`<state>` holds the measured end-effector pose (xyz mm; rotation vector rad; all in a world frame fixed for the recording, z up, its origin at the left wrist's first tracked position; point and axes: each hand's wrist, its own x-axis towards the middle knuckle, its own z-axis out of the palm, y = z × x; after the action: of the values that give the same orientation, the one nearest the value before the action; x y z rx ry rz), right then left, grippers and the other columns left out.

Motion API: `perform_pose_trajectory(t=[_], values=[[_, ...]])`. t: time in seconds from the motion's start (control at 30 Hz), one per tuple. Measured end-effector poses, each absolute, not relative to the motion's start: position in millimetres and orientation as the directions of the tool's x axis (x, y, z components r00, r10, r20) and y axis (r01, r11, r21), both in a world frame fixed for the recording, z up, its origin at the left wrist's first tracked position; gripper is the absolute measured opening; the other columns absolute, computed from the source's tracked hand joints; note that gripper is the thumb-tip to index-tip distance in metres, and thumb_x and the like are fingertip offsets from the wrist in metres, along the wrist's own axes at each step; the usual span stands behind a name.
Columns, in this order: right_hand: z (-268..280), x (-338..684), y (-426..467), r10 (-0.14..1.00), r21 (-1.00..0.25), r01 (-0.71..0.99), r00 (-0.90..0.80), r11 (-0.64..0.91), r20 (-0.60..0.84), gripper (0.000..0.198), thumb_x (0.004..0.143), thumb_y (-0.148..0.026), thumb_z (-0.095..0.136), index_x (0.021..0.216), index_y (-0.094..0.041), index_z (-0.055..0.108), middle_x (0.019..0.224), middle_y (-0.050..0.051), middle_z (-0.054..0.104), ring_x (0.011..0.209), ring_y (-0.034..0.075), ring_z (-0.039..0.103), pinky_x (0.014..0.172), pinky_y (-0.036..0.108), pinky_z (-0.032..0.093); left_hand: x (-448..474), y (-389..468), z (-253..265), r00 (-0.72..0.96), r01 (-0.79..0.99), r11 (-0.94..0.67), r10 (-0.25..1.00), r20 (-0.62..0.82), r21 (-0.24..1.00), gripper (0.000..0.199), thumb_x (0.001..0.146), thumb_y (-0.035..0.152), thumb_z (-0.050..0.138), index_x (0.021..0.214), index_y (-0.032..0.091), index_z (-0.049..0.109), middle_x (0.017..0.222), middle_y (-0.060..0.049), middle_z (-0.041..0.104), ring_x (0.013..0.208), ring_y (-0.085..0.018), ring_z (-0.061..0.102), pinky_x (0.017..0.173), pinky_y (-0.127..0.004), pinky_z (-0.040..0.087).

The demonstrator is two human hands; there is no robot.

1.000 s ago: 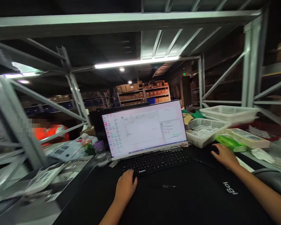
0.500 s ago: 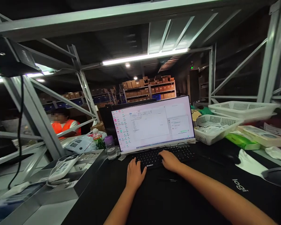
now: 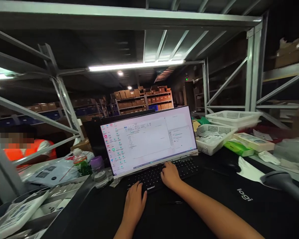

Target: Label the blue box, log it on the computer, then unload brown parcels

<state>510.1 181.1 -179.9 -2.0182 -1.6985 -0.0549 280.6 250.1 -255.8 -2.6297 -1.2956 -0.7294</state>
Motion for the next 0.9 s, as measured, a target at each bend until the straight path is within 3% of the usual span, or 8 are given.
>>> perform_pose_trajectory(t=[0.1, 0.2, 0.37, 0.6, 0.67, 0.77, 0.8, 0.9], values=[[-180.9, 501.5, 180.1, 0.927, -0.349, 0.935, 0.181, -0.059, 0.327, 0.036, 0.099, -0.032, 0.053, 0.121, -0.016, 0.075, 0.142, 0.017, 0.061, 0.132, 0.034, 0.052, 0.115, 0.047, 0.039, 282.8, 251.8, -254.5, 0.515, 0.779, -0.621, 0.716, 0.471, 0.093, 0.052, 0.102, 0.038, 0.034, 0.135, 0.010, 0.063, 0.143, -0.017, 0.063, 0.135, -0.031, 0.057, 0.118, -0.052, 0.043], [-184.6, 484.2, 179.1, 0.953, -0.355, 0.935, 0.106, 0.001, 0.282, 0.039, 0.100, -0.034, 0.053, 0.132, -0.019, 0.069, 0.136, 0.014, 0.065, 0.126, 0.030, 0.059, 0.113, 0.045, 0.043, 285.9, 246.8, -249.6, 0.505, 0.786, -0.612, 0.714, 0.486, 0.083, 0.054, 0.101, 0.037, 0.031, 0.133, 0.009, 0.065, 0.141, -0.018, 0.064, 0.134, -0.031, 0.057, 0.118, -0.052, 0.043], [-189.5, 472.2, 176.6, 0.961, -0.332, 0.940, 0.021, 0.075, 0.275, 0.038, 0.101, -0.031, 0.049, 0.130, -0.015, 0.068, 0.137, 0.019, 0.063, 0.140, 0.035, 0.047, 0.122, 0.060, 0.028, 281.4, 246.0, -245.9, 0.527, 0.784, -0.611, 0.751, 0.398, 0.115, 0.058, 0.101, 0.041, 0.028, 0.137, 0.012, 0.062, 0.146, -0.016, 0.061, 0.139, -0.031, 0.054, 0.119, -0.052, 0.041], [-188.1, 483.3, 179.1, 0.960, -0.379, 0.917, -0.016, 0.125, 0.279, 0.035, 0.097, -0.027, 0.051, 0.122, -0.014, 0.072, 0.129, 0.016, 0.067, 0.126, 0.031, 0.058, 0.117, 0.052, 0.037, 289.2, 236.0, -221.3, 0.487, 0.808, -0.568, 0.794, 0.364, 0.158, 0.055, 0.101, 0.040, 0.029, 0.133, 0.011, 0.063, 0.141, -0.017, 0.062, 0.134, -0.030, 0.056, 0.116, -0.049, 0.042], [-188.2, 485.6, 181.3, 0.960, -0.396, 0.909, -0.017, 0.132, 0.281, 0.041, 0.091, -0.027, 0.061, 0.129, -0.014, 0.069, 0.137, 0.017, 0.064, 0.136, 0.033, 0.052, 0.121, 0.054, 0.032, 300.7, 230.6, -208.9, 0.454, 0.837, -0.524, 0.826, 0.335, 0.158, 0.049, 0.099, 0.034, 0.034, 0.126, 0.010, 0.066, 0.131, -0.018, 0.065, 0.124, -0.032, 0.060, 0.107, -0.047, 0.047], [-189.2, 490.2, 183.7, 0.958, -0.403, 0.906, -0.008, 0.129, 0.288, 0.070, 0.084, -0.034, 0.075, 0.148, -0.015, 0.055, 0.160, 0.021, 0.044, 0.155, 0.039, 0.026, 0.127, 0.062, 0.015, 316.9, 228.9, -199.9, 0.379, 0.875, -0.447, 0.872, 0.310, 0.186, 0.042, 0.095, 0.034, 0.044, 0.122, 0.011, 0.067, 0.122, -0.017, 0.067, 0.114, -0.033, 0.063, 0.096, -0.045, 0.051], [-189.6, 491.7, 184.0, 0.959, -0.404, 0.907, 0.000, 0.119, 0.283, 0.071, 0.086, -0.039, 0.074, 0.150, -0.016, 0.053, 0.164, 0.021, 0.039, 0.157, 0.039, 0.021, 0.127, 0.064, 0.013, 320.4, 229.6, -199.8, 0.363, 0.878, -0.436, 0.875, 0.320, 0.197, 0.041, 0.095, 0.034, 0.046, 0.124, 0.012, 0.066, 0.123, -0.017, 0.066, 0.115, -0.033, 0.063, 0.096, -0.045, 0.051], [-190.7, 494.9, 183.5, 0.968, -0.397, 0.913, 0.003, 0.100, 0.250, 0.050, 0.099, -0.041, 0.059, 0.145, -0.020, 0.059, 0.161, 0.017, 0.046, 0.154, 0.036, 0.031, 0.125, 0.063, 0.022, 323.6, 231.4, -204.0, 0.412, 0.841, -0.502, 0.835, 0.365, 0.200, 0.038, 0.096, 0.029, 0.046, 0.124, 0.014, 0.067, 0.128, -0.015, 0.065, 0.120, -0.030, 0.061, 0.104, -0.043, 0.048]])
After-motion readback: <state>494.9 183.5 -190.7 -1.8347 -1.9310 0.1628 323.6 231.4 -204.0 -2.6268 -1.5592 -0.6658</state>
